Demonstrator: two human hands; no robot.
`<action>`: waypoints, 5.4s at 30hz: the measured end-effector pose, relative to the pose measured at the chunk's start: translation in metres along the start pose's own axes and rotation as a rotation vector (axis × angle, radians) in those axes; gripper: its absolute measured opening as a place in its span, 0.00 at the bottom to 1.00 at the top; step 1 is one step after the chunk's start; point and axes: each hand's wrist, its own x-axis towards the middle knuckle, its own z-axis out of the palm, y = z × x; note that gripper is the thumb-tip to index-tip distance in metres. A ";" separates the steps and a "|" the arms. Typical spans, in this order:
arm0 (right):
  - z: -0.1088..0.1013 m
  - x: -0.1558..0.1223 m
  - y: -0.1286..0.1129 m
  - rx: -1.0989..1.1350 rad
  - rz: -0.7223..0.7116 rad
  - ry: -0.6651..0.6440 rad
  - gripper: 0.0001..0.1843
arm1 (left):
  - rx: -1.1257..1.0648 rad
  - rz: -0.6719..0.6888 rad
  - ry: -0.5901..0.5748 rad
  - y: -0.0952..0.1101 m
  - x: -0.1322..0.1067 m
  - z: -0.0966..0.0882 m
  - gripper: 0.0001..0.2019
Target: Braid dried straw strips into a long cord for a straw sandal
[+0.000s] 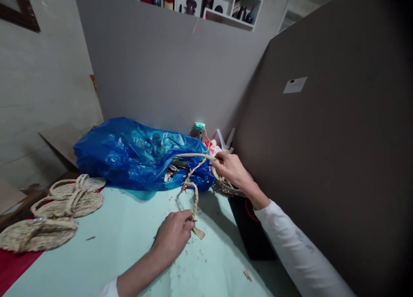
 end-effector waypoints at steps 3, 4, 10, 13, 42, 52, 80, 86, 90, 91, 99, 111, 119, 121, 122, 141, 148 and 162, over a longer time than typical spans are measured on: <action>-0.008 0.011 0.005 0.179 0.072 0.189 0.17 | 0.008 -0.001 -0.005 -0.001 0.000 0.001 0.09; -0.007 0.019 0.004 0.229 0.090 0.224 0.17 | 0.010 0.000 -0.006 -0.001 0.001 0.001 0.09; 0.039 0.073 -0.020 0.233 0.018 0.043 0.16 | -0.006 0.006 0.004 -0.004 0.001 0.002 0.09; 0.076 0.077 -0.036 0.216 -0.060 -0.107 0.13 | -0.023 0.013 0.003 -0.003 0.000 0.002 0.09; 0.042 -0.121 -0.033 0.909 0.059 -0.290 0.16 | -0.829 -0.110 0.107 0.004 -0.004 0.003 0.11; 0.042 -0.127 -0.031 0.749 -0.057 -0.298 0.16 | -0.657 -0.040 0.087 0.011 -0.008 -0.005 0.08; 0.041 -0.118 -0.022 1.633 0.167 -0.639 0.12 | -1.071 -0.171 -0.079 -0.001 -0.003 -0.013 0.11; 0.041 -0.120 -0.031 1.423 0.161 -0.563 0.10 | -0.987 -0.114 -0.060 -0.001 -0.005 -0.009 0.11; 0.045 -0.121 -0.030 1.367 0.104 -0.536 0.15 | -0.992 -0.115 -0.074 0.000 -0.007 -0.006 0.12; 0.046 -0.121 -0.030 1.349 0.096 -0.532 0.16 | -1.002 -0.121 -0.078 0.001 -0.007 -0.005 0.12; 0.047 -0.125 -0.028 0.959 0.076 -0.316 0.09 | -0.988 -0.179 -0.119 0.001 -0.006 -0.003 0.15; 0.043 -0.126 -0.028 0.957 -0.052 -0.311 0.08 | -0.755 -0.075 -0.052 -0.001 -0.008 -0.001 0.12; 0.040 -0.117 -0.015 1.516 0.239 -0.281 0.07 | -0.909 -0.188 -0.058 -0.001 -0.007 -0.004 0.13; 0.038 -0.115 -0.014 1.606 0.307 -0.273 0.08 | -0.914 -0.196 -0.055 0.000 -0.007 -0.004 0.13; 0.036 -0.114 -0.013 1.638 0.338 -0.267 0.09 | -0.914 -0.200 -0.051 0.000 -0.007 -0.003 0.13; -0.011 -0.174 0.041 0.052 0.160 0.062 0.11 | -0.956 -0.223 -0.331 0.026 -0.050 0.000 0.11; -0.001 -0.171 -0.049 0.918 -0.019 -0.193 0.14 | -0.940 -0.238 -0.354 0.034 -0.088 0.015 0.11; 0.008 -0.232 -0.060 1.180 0.256 -0.256 0.09 | -1.090 -0.346 -0.179 0.018 -0.116 0.008 0.15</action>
